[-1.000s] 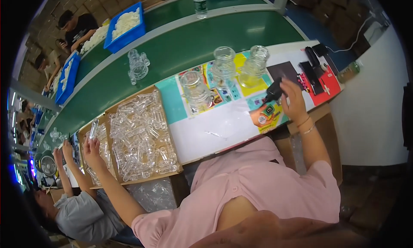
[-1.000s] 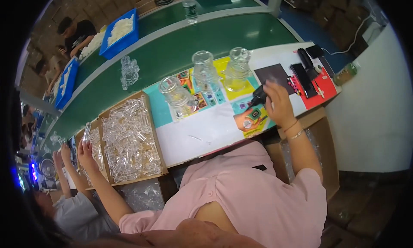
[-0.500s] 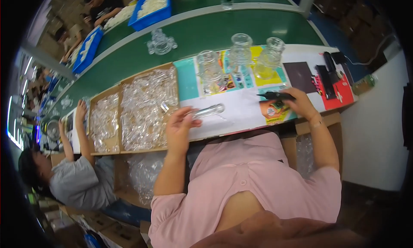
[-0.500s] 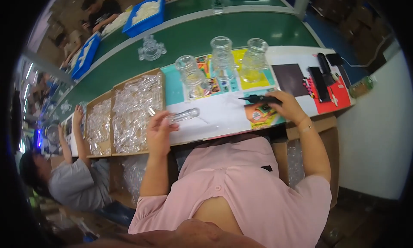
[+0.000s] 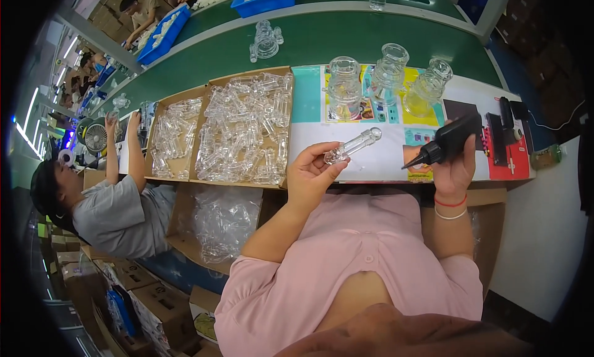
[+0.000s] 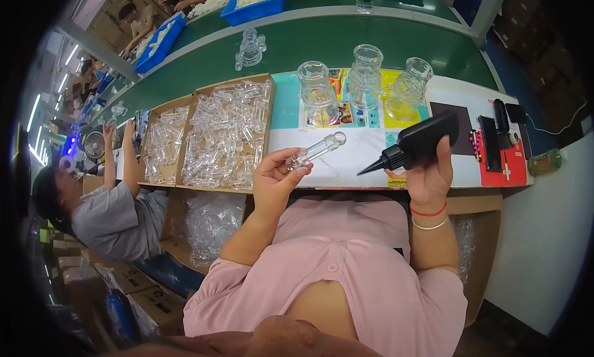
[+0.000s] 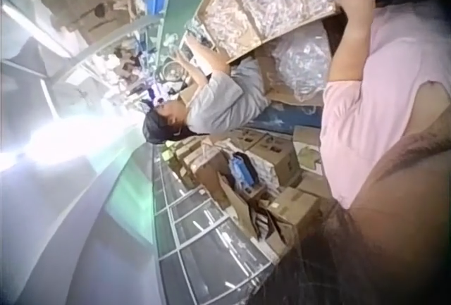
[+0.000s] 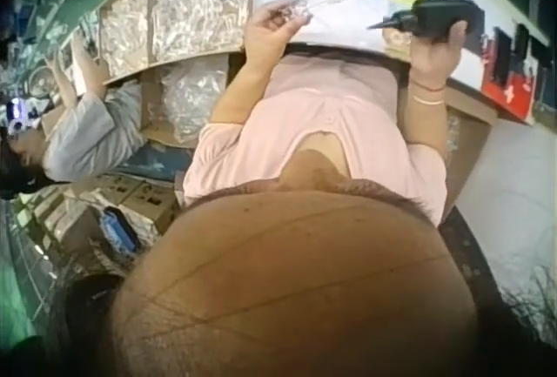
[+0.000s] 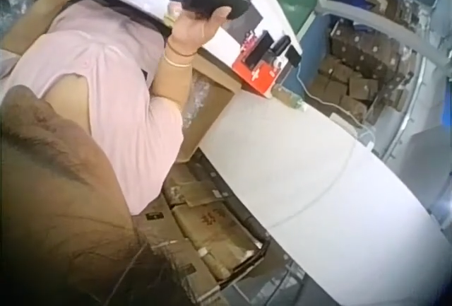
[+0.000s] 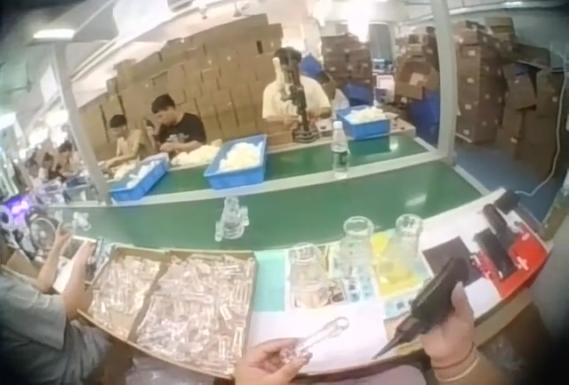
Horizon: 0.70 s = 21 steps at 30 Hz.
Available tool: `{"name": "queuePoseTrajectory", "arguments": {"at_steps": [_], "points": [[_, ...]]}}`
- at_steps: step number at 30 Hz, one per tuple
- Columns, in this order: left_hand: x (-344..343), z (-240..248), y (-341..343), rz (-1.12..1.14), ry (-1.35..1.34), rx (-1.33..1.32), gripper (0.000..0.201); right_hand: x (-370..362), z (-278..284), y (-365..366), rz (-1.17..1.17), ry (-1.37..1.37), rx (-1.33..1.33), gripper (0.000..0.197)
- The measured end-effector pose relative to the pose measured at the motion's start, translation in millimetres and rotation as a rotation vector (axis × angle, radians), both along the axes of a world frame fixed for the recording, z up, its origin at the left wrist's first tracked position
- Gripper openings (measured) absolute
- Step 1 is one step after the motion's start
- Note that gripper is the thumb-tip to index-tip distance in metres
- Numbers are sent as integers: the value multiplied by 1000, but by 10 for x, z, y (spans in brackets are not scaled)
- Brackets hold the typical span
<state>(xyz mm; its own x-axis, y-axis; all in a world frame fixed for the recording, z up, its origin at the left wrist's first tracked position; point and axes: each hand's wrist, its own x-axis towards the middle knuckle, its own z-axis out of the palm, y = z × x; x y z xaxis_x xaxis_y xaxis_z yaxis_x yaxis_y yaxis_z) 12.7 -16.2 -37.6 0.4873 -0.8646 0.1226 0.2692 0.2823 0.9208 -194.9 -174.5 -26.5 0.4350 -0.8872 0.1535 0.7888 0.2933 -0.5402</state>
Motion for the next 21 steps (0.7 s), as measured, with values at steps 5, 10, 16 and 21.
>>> {"name": "queuePoseTrajectory", "arguments": {"at_steps": [5,10,16,21], "points": [[-114,47,58,20,-58,-82,36,283,338,114,256,-155,-1,38],[-154,44,78,-14,-196,-150,38,442,573,365,-206,357,-315,45],[-186,115,98,-13,-256,-180,38,422,604,484,-313,459,-574,47],[-185,86,124,41,-251,-179,39,408,615,546,-350,444,-657,44]]}}
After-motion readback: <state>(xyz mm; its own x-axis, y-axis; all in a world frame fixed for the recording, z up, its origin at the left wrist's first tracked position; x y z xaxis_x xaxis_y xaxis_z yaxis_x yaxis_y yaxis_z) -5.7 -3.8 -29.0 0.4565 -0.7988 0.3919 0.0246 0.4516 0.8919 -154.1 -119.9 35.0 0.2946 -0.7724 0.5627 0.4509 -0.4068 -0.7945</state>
